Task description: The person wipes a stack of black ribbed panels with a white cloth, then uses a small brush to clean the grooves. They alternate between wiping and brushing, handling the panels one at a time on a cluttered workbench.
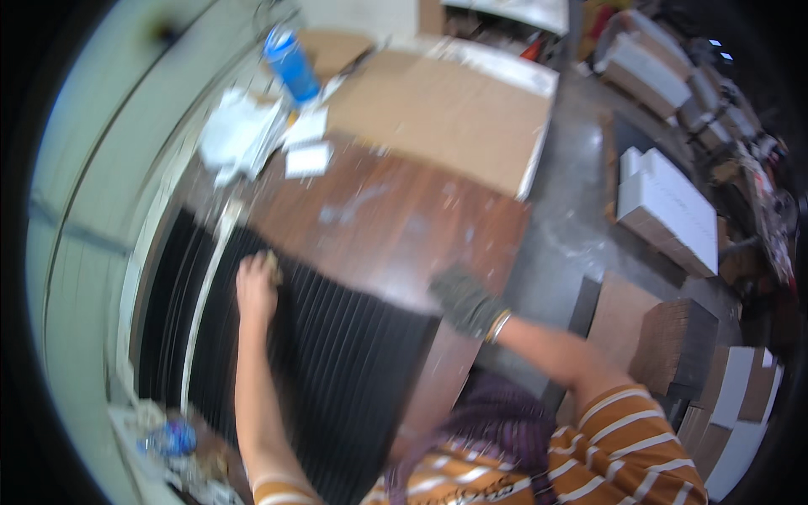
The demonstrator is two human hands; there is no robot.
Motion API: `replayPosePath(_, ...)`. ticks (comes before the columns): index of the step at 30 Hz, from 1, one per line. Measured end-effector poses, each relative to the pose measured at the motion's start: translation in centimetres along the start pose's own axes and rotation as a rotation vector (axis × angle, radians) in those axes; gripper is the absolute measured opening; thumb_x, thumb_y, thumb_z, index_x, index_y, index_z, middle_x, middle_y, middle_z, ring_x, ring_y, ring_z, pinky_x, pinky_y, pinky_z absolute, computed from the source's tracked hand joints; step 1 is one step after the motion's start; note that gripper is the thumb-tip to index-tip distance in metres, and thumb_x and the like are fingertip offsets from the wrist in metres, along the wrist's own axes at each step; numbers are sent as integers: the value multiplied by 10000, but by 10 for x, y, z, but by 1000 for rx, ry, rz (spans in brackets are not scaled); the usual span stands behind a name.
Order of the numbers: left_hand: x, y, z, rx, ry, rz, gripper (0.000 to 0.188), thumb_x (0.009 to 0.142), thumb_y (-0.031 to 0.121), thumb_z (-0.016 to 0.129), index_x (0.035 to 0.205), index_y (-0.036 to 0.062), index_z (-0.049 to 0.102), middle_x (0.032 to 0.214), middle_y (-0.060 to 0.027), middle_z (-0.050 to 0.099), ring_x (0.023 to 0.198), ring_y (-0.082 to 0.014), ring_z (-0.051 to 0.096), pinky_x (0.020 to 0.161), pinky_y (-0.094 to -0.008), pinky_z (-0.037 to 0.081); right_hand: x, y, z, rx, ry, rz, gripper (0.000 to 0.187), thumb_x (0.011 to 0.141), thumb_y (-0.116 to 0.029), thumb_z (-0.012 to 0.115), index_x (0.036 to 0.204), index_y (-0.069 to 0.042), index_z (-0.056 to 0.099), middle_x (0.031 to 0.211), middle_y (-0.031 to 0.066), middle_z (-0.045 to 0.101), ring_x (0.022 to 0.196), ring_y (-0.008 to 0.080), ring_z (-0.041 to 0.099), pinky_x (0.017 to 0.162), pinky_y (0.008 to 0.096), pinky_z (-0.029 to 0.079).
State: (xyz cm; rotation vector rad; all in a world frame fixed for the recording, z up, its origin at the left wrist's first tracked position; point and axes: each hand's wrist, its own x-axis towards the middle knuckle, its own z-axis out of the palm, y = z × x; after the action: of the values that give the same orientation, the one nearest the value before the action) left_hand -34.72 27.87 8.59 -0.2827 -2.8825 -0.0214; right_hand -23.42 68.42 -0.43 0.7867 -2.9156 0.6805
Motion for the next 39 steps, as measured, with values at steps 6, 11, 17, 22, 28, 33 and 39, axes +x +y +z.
replayPosePath(6, -2, 28, -22, -290, -242, 773, 500, 748, -136, 624, 1164, 105, 760, 1368, -106, 675, 1352, -311, 569, 1157, -478, 453, -1, -4, -6, -125, 43, -99, 431, 826, -162, 647, 1241, -47, 677, 1362, 156, 634, 1267, 358, 572, 1197, 529, 355)
replayPosePath(11, 12, 15, -25, -64, -102, 258, 450, 747, -143, 626, 1113, 67, 783, 1317, -115, 709, 1283, -326, 611, 1105, -451, 500, 1, -6, -9, -149, 21, -98, 432, 839, -176, 643, 1250, -50, 673, 1366, 142, 633, 1276, 346, 565, 1189, 513, 366)
replayPosePath(17, 7, 19, -8, -256, -255, 646, 487, 750, -174, 620, 1102, 115, 793, 1350, -91, 698, 1342, -316, 585, 1158, -454, 473, 1, -3, -5, -138, 8, -85, 446, 817, -155, 664, 1250, -51, 673, 1371, 140, 629, 1278, 347, 564, 1192, 517, 366)
replayPosePath(22, 13, 40, -30, 31, -178, 208, 447, 739, -165, 650, 1070, 95, 800, 1354, -95, 703, 1347, -316, 580, 1144, -440, 491, 1, -4, -4, -147, 11, -71, 453, 806, -149, 667, 1250, -61, 674, 1379, 140, 619, 1292, 346, 551, 1206, 517, 349)
replayPosePath(28, 8, 77, -43, -386, -374, 882, 533, 743, -144, 649, 1163, 153, 786, 1425, -29, 665, 1383, -260, 553, 1204, -442, 434, 2, -6, -8, -110, -12, -47, 456, 810, -156, 657, 1257, -71, 668, 1386, 130, 613, 1299, 349, 543, 1209, 519, 341)
replayPosePath(33, 10, 79, -32, -16, -276, 405, 463, 742, -139, 648, 1098, 111, 806, 1365, -69, 703, 1373, -291, 561, 1165, -451, 461, 0, -3, -4, -128, 25, -68, 434, 826, -164, 648, 1250, -74, 667, 1401, 129, 608, 1319, 339, 537, 1208, 521, 341)
replayPosePath(39, 8, 89, -33, -129, -346, 688, 402, 733, -115, 676, 1043, 113, 792, 1377, -70, 680, 1356, -304, 555, 1166, -464, 442, -4, 1, 4, -116, 30, -70, 421, 837, -162, 639, 1246, -74, 678, 1372, 143, 637, 1304, 357, 561, 1202, 521, 349)
